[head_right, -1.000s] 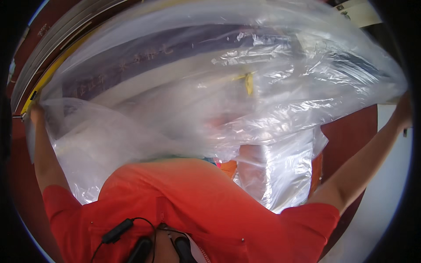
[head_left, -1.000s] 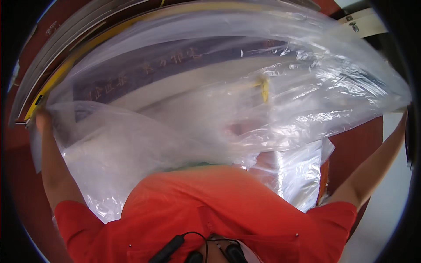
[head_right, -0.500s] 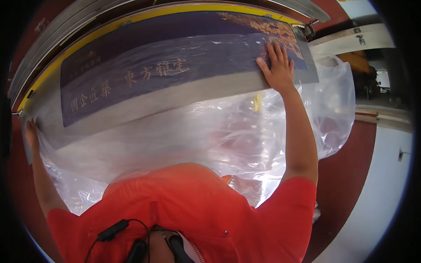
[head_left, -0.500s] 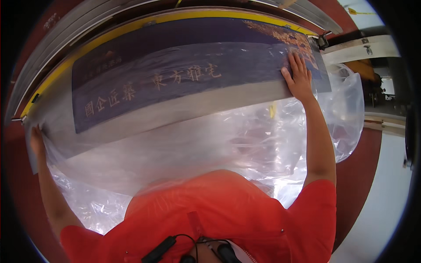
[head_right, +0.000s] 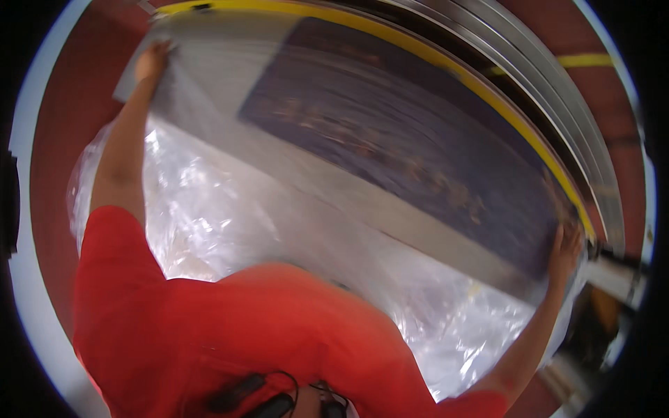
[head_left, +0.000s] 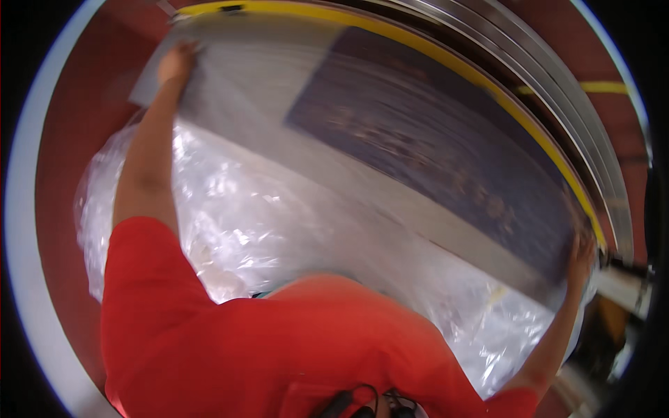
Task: The person wraps a large rectangular object with a clear plastic sheet. They repeatedly lift the plastic, smooth it over the surface, and fold the edges to cover the item completely.
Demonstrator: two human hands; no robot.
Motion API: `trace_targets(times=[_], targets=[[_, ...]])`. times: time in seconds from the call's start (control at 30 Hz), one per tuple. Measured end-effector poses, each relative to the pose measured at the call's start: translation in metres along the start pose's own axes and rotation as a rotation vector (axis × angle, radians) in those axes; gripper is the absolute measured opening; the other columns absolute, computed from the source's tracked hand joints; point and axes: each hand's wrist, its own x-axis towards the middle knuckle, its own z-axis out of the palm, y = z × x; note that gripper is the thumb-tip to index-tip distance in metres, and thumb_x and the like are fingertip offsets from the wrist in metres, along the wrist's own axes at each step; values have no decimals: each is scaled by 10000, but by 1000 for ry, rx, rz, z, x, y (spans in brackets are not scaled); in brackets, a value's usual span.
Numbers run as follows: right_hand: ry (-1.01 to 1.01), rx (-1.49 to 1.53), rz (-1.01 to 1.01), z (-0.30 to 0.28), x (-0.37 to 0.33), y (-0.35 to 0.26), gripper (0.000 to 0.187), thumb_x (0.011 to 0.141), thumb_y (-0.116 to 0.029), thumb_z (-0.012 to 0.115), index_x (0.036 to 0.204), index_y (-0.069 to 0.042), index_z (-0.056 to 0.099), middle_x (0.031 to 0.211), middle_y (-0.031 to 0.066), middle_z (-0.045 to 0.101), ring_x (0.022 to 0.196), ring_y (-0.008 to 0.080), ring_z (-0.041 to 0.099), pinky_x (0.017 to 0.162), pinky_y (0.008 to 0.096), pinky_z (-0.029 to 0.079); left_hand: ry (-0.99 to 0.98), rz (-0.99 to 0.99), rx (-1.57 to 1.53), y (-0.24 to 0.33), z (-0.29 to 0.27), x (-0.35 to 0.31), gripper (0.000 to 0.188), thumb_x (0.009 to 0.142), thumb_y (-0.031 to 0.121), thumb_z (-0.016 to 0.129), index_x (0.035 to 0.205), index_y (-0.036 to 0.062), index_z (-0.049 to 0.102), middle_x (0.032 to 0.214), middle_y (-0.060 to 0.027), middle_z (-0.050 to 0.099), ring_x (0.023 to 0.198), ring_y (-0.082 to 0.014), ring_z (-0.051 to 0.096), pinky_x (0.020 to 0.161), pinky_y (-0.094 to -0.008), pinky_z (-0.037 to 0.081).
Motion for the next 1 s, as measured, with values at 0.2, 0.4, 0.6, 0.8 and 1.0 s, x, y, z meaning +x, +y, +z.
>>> trace_targets(times=[0.2, 0.4, 0.6, 0.8, 1.0], targets=[[100, 148, -76, -28, -1, -55, 434, 837, -314, 372, 1202, -84, 324, 1222, 116, 319, 1150, 255, 265, 938, 355, 204, -23, 21, -153, -13, -24, -18, 428, 708, 497, 454, 833, 98, 547, 805, -116, 580, 794, -310, 530, 672, -375, 404], [-289, 1079, -107, -143, 41, -252, 219, 807, -250, 467, 816, -47, 549, 654, 7, 518, 607, 70, 477, 569, 205, 395, -48, 20, -365, -17, -25, -19, 433, 719, 491, 405, 817, 109, 583, 787, -111, 583, 761, -293, 541, 675, -368, 406], [-808, 1530, -663, -196, 13, -495, 480, 730, -232, 562, 1104, 29, 412, 1052, 150, 492, 967, 180, 479, 780, 249, 388, 5, 47, -465, -19, -15, -20, 357, 761, 412, 379, 799, 123, 587, 783, -129, 577, 749, -312, 536, 677, -372, 407], [-1320, 1709, -698, -241, -3, -571, 335, 714, -283, 565, 895, -7, 511, 639, 28, 505, 568, 114, 473, 544, 235, 380, 22, 63, -365, -9, -17, -18, 327, 774, 389, 391, 840, 120, 564, 826, -134, 570, 791, -302, 529, 691, -374, 403], [-817, 3114, -578, -252, -12, -395, 289, 777, -224, 488, 512, -136, 415, 394, -60, 402, 344, 9, 398, 388, 139, 377, 37, 3, -261, -34, -3, -19, 365, 777, 427, 389, 866, 102, 531, 831, -159, 558, 805, -336, 514, 677, -397, 401]])
